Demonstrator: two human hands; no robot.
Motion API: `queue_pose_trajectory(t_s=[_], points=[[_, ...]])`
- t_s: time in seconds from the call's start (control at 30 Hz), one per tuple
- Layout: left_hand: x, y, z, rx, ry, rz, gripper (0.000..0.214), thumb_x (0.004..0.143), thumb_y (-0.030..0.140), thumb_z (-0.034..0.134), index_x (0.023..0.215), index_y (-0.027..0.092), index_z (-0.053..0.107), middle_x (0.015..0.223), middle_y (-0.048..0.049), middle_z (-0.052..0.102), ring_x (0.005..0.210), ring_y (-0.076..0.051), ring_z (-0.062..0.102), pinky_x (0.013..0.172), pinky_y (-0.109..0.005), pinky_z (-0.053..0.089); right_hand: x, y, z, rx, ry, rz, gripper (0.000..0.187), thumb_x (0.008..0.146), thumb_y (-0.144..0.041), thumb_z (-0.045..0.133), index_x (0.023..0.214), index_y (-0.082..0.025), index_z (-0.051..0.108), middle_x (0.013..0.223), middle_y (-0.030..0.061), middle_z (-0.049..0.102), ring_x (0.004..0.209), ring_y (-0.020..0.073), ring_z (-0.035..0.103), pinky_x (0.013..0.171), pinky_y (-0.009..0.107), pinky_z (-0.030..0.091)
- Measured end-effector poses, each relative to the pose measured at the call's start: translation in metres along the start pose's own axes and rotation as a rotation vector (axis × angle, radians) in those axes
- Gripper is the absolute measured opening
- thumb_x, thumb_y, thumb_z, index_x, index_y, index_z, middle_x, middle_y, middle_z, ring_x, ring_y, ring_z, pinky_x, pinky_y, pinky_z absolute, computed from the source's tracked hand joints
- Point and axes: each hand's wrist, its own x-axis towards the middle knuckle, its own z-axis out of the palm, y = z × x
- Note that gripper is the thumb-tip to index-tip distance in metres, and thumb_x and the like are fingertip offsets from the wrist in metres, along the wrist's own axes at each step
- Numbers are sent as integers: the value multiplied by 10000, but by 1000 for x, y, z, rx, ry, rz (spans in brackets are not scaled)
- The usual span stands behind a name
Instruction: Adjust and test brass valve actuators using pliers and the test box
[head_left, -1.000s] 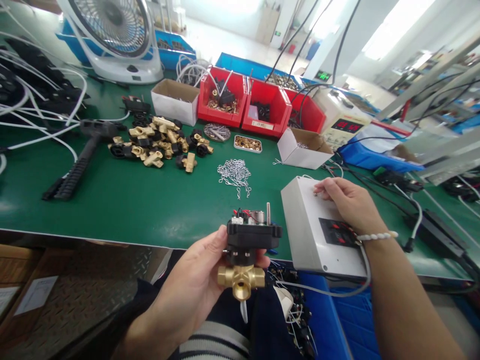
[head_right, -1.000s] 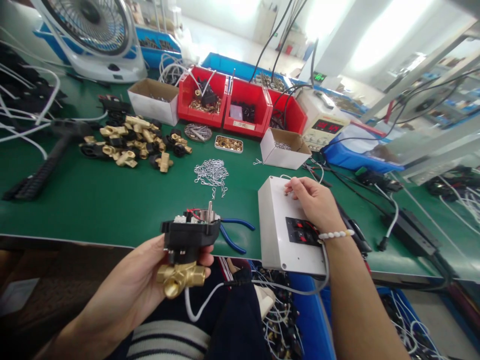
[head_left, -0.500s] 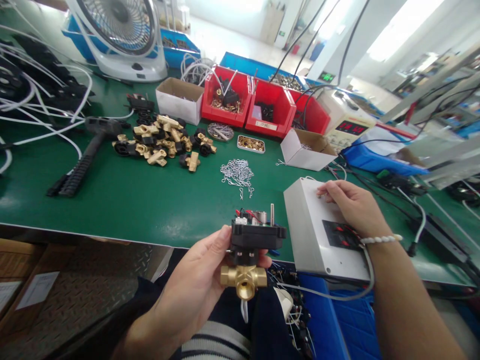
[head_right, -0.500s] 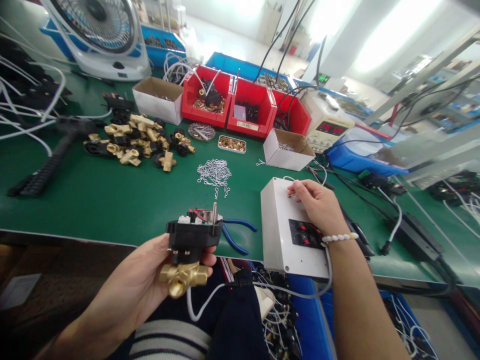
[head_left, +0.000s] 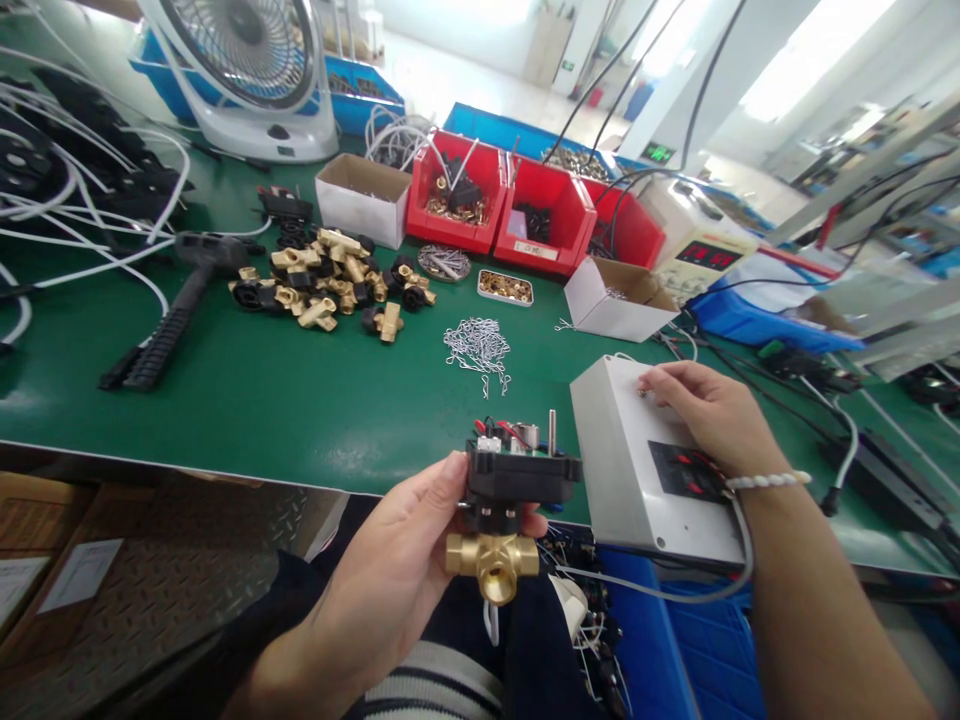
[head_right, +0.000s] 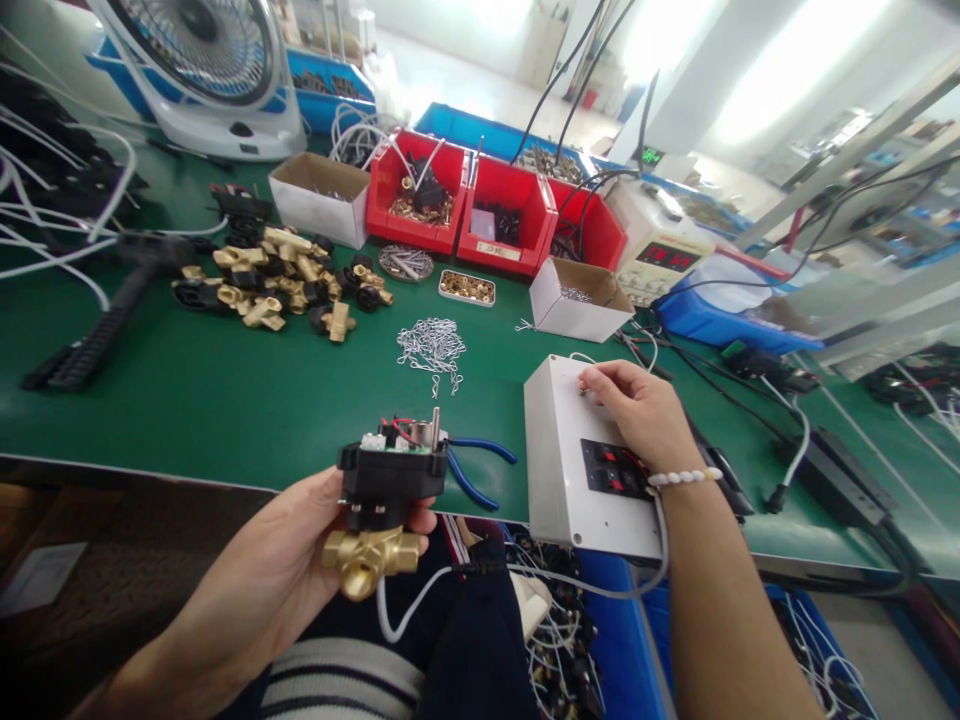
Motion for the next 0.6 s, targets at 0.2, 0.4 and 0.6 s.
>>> queue_pose_trajectory(t_s=[0.2,0.4,0.6], points=[[-1,2,2,17,22,-8,364,993,349,468,974,104,737,845,-129,765,782,-171,719,706,-223,565,-1,-4,-3,2,2,8,354,684,-562,612,735,-216,669,735,39,688,679,203,572,674,331,459],[1,1,2,27,7,-2,334,993,307,466,969,108,734,836,-119,761,748,-160,706,697,-217,554,-1,-3,-2,13,1,14,378,670,-574,624,747,-206,671,736,42,684,674,199,569,681,333,458],[3,1,1,19,2,2,333,993,304,467,997,95,726,857,-127,759,780,-179,711,689,-224,553,-1,-3,-2,24,-7,10,416,668,-607,627,749,-201,668,730,42,684,620,178,534,646,321,442]])
